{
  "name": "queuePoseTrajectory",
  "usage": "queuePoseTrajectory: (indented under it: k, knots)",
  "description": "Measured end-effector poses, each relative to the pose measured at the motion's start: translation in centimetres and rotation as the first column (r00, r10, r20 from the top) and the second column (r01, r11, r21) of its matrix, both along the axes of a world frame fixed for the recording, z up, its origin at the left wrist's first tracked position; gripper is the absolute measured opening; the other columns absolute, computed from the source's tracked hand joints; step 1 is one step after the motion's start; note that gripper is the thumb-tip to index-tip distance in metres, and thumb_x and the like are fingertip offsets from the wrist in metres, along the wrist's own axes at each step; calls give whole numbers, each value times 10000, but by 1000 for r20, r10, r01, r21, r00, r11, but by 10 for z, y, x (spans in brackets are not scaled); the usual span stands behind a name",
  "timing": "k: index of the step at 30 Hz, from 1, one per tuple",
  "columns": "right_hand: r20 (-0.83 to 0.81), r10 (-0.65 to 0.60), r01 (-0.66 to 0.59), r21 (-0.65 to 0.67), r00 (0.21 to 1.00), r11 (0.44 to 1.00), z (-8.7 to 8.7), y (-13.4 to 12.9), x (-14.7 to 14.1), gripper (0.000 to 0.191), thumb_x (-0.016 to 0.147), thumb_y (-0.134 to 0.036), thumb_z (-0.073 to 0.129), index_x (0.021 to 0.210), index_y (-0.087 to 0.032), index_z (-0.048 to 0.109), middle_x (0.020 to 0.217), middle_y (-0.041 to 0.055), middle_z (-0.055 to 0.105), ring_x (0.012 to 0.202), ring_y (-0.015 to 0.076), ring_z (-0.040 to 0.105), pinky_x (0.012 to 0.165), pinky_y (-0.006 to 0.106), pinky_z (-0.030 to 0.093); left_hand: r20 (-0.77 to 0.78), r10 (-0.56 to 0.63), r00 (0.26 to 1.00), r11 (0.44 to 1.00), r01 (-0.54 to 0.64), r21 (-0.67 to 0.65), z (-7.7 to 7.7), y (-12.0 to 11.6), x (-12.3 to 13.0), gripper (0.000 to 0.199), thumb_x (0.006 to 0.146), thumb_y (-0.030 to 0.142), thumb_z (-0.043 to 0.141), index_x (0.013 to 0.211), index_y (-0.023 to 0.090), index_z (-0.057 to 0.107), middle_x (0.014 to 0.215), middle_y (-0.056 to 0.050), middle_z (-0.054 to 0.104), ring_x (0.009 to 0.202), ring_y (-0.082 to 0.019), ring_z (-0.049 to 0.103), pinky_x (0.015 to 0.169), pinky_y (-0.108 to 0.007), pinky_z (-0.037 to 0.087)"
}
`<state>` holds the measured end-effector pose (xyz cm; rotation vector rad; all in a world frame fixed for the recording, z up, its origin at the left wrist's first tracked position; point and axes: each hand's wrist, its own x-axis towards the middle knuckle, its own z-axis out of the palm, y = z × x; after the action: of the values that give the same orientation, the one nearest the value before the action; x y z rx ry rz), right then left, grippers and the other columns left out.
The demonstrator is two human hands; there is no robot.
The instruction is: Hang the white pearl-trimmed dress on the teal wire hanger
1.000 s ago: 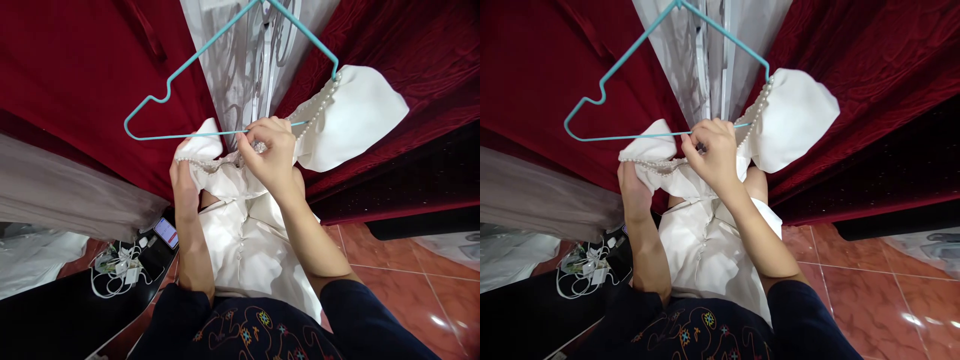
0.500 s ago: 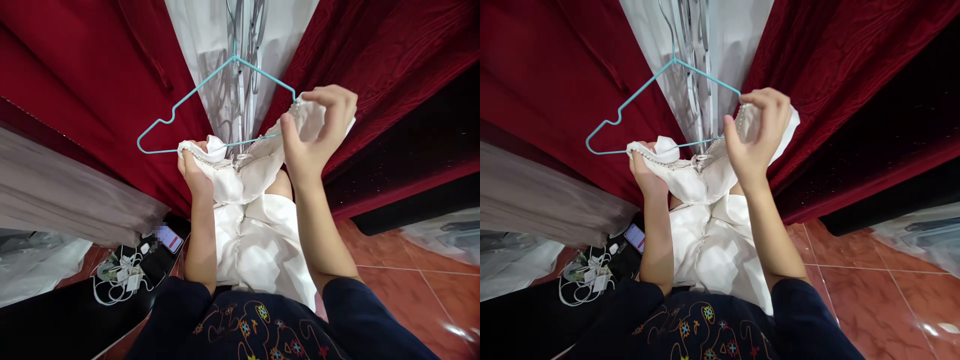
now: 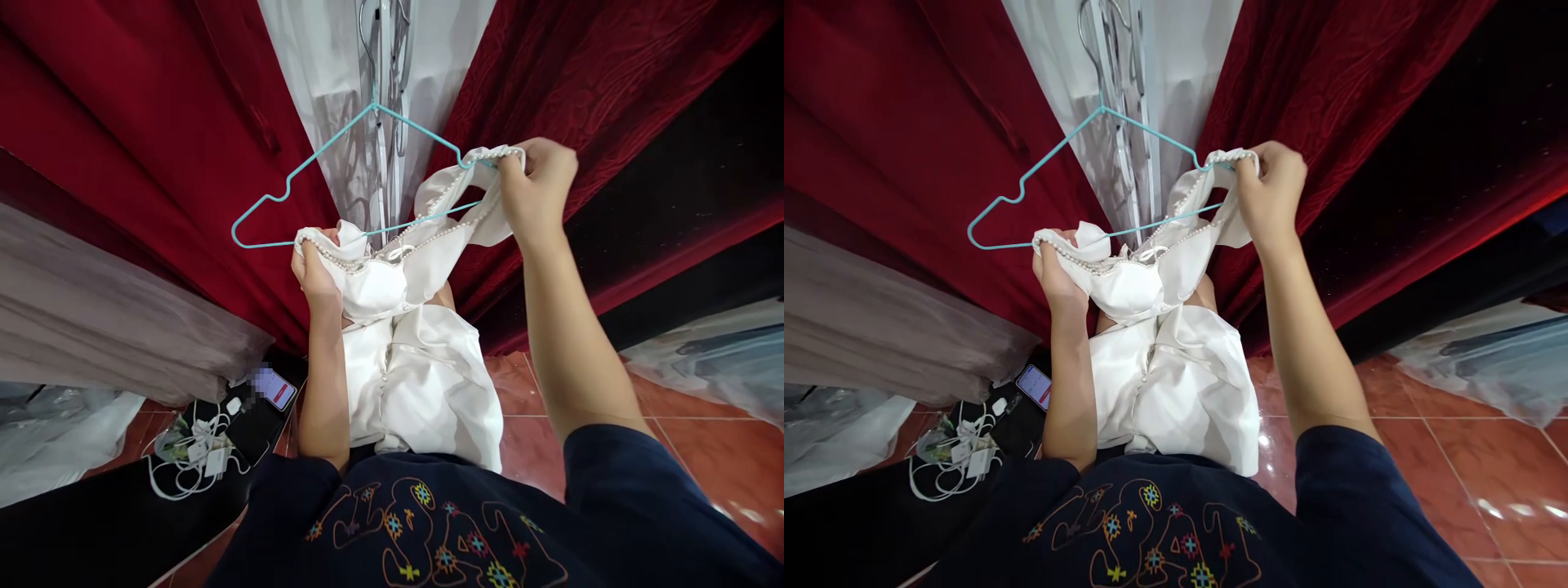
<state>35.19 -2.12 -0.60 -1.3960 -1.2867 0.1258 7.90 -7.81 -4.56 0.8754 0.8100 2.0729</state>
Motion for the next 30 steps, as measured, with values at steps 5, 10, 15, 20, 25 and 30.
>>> queuePoseTrajectory:
  k: [5,10,15,20,25,30]
  knots:
    - [-94,26,-30,-36,995,999,-6,26,-9,162,813,-152,654,661,-202,624,616,-52,576,566,43,384,595,268,308,-11,2,1000,993,-1,116,6,-6,1,199,879,311,598,732,193,535,659,6,564,620,-119,547,626,-224,479]
    - [-210,-7,4,-11,978,1000,-8,58,9,110,834,-162,671,729,-190,659,654,-42,620,592,62,446,598,264,367,-66,29,997,993,-21,119,9,-11,-4,223,861,360,614,731,194,541,678,-9,564,643,-131,546,638,-245,481]
    - [-359,-121,156,72,926,985,-74,31,24,420,936,-537,537,627,-260,473,561,-33,426,601,99,329,546,274,300,-33,-32,999,998,34,55,0,-9,1,265,858,412,643,745,200,531,722,-12,559,685,-131,558,656,-243,483]
    - [-428,-195,347,313,882,884,-112,-43,-21,454,1017,-597,253,838,-238,464,751,2,478,701,164,532,670,316,460,82,-49,995,999,47,22,-9,2,9,270,814,392,697,744,195,525,725,0,554,684,-118,554,648,-225,479]
    - [187,163,-233,460,969,857,-66,-54,-66,398,1017,-513,405,1194,-284,678,1218,72,691,1285,284,624,1116,514,465,189,-125,974,991,134,-32,-15,7,15,315,807,404,732,735,193,510,702,18,543,645,-108,548,611,-215,474]
    - [436,264,-368,173,860,914,-53,-19,-77,365,1028,-417,395,1103,-280,726,1039,18,748,1093,232,658,1129,503,417,149,-72,986,997,73,2,-24,11,18,206,846,314,661,732,190,541,696,8,582,661,-110,580,644,-208,491]
